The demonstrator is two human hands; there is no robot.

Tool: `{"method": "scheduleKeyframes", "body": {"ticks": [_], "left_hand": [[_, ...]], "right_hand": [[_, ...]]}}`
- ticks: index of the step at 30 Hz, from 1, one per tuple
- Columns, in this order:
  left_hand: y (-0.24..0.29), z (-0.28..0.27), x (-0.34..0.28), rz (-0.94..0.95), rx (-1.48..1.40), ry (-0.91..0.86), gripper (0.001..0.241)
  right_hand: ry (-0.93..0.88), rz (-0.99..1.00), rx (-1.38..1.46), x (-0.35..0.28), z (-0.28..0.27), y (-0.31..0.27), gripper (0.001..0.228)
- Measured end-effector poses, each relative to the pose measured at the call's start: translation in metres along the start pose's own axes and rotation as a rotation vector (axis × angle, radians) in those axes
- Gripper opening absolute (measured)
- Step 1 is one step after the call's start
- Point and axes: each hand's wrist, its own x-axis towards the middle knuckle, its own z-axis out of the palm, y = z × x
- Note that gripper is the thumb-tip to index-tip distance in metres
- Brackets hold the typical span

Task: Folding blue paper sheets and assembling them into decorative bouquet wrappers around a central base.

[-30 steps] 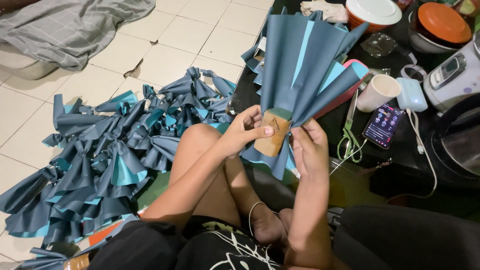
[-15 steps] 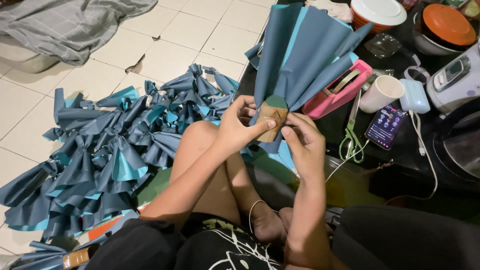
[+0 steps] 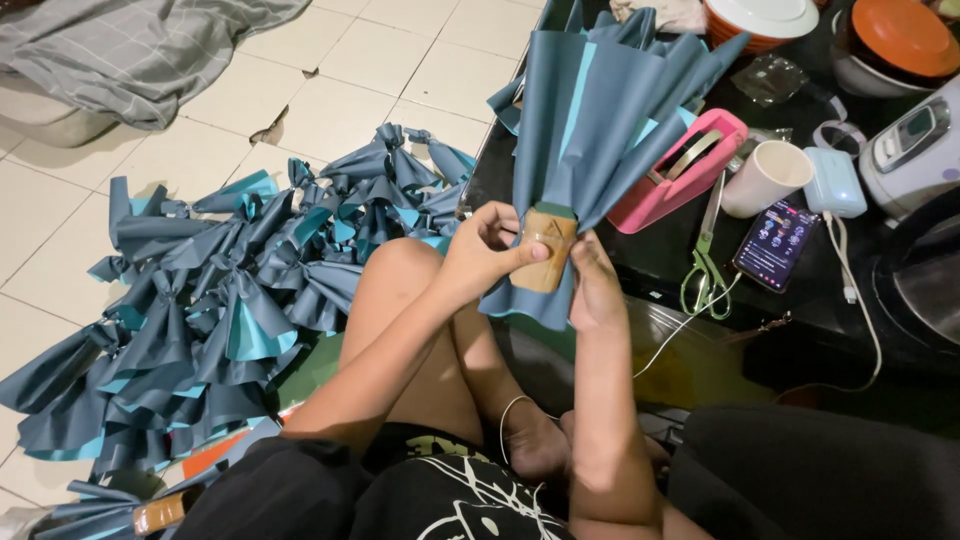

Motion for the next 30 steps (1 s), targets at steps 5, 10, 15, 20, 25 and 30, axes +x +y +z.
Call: {"method": "scheduleKeyframes", "body": {"ticks": [5, 10, 15, 20, 25, 30], "left_hand": [[-0.035, -0.015, 0.021, -0.095, 0.146, 0.204, 0.066], [-0.039, -0.026, 0.023, -0.201, 0.108, 0.296, 0.089], [-0.082, -0.051, 0.037, -0.143, 0.063, 0.399, 0.104], [-0.109, -0.099, 0.053, -0.029, 0.028, 0.468, 0.073], [-0.086, -0.091, 0.065, -0.189, 0.248, 0.385, 0.065], [-0.075, -0.090, 0.086, -0.315, 0.487, 0.336, 0.060]], "right_hand": [[0.029, -0.009, -0.169, 0.006, -0.007, 0.003, 0.039], [0.279, 0.030, -0.353, 0.007, -0.045, -0.010, 0.027], [0.437, -0.132, -0.771, 0.012, -0.056, 0.006, 0.026], [0.048, -0.779, -1.529, 0.051, 0.006, 0.012, 0.022], [-0.137, -0.807, -2.056, 0.113, 0.020, 0.019, 0.031], [-0.108, -0.690, -2.365, 0.175, -0.013, 0.018, 0.032]]}}
